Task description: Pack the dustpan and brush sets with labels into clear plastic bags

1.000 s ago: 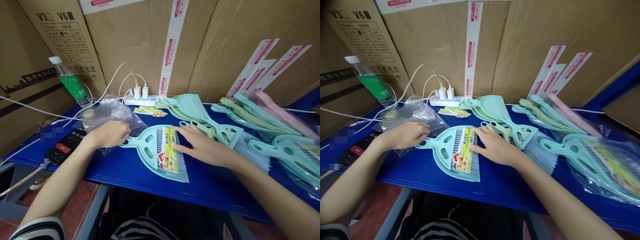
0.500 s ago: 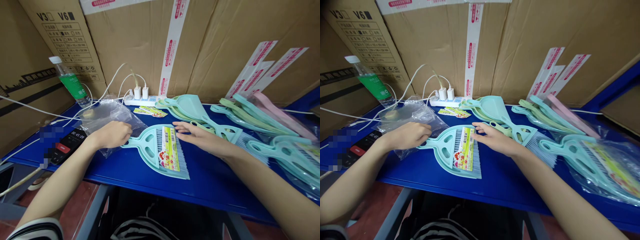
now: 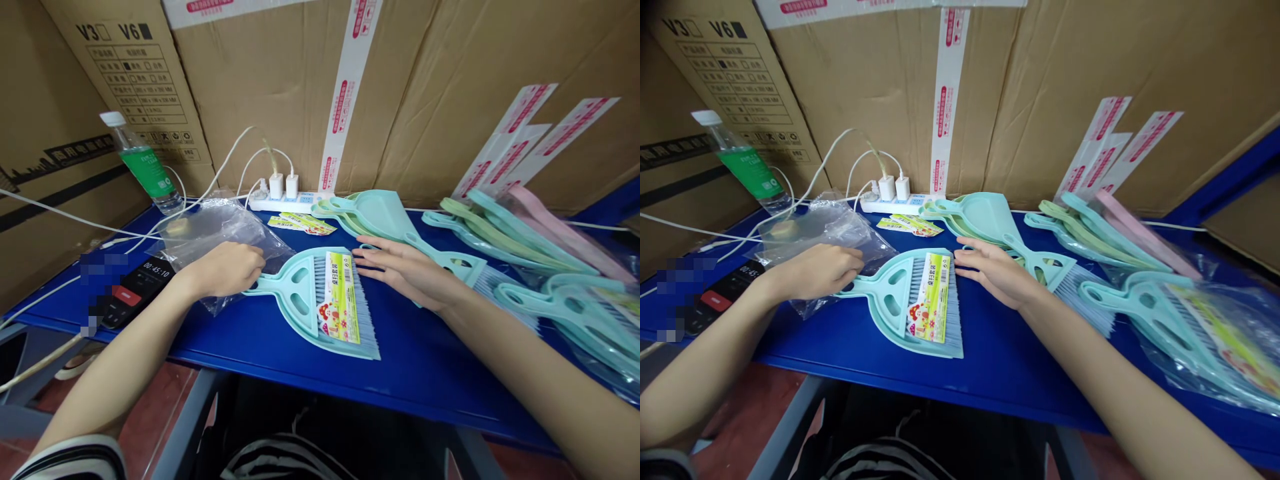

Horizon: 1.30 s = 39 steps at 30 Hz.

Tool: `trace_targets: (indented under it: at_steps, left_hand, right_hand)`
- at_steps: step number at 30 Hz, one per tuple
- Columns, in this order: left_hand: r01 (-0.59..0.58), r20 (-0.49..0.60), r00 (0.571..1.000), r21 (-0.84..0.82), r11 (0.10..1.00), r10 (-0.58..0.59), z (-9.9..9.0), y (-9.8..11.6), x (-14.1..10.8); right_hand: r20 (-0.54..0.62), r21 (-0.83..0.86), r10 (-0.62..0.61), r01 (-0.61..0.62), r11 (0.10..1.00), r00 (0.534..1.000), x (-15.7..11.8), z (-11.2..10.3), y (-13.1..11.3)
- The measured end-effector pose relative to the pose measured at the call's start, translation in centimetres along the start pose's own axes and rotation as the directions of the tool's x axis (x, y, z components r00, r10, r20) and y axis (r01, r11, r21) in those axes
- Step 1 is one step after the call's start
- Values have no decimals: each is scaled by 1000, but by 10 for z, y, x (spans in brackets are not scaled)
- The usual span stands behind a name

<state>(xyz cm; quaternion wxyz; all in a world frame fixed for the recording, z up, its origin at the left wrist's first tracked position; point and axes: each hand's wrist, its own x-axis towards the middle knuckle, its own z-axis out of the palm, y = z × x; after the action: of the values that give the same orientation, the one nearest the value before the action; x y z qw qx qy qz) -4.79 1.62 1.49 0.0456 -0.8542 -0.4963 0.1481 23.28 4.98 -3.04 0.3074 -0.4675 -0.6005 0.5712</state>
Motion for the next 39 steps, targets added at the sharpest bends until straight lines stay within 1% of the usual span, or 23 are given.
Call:
trace_targets:
  at_steps: [4,8,15,17,21,23,27,29,35,39]
  left_hand:
    - [15,0,1000,13,1000,-15,-2,1,-1]
    - [11,-7,1000,7,1000,-11,-2,0,-1]
    - [0,-8,1000,1,1000,0,0,1,-1]
    - [0,-5,1000,-4,1000,0,0,1,-1]
    - [18,-4,1000,5,1000,-18,0,2,0]
    - [30,-8,1000,14,999,-30,-1,2,0]
    - [53,-10,999,24,998,-53,-1,3,0]
    - [53,-3,999,25,998,-53,-1,3,0]
    - [61,-16,998,25,998,-60,-1,3,2]
    - [85,-28,996,45,995,-84,-2,2,2]
  right_hand:
    - [4,27,-52,51,998,999,1,1,1]
    - [32,-17,-93,94,995,995,2,0,2]
    - [87,-45,4,-1,999,996,-3,6,2]
    - [120,-42,-15,21,999,993,-3,8,3]
    - [190,1,-101,103,995,977,-3,9,5]
    - [210,12,-97,96,995,973,-2,9,5]
    - [195,-10,-11,13,1000,981,-2,9,4]
    - [191,-15,6,-4,1000,982,-3,9,3]
    - [179,86,-13,-2,996,984,-6,9,-2]
    - [157,108,-22,5,994,987,-7,9,-4]
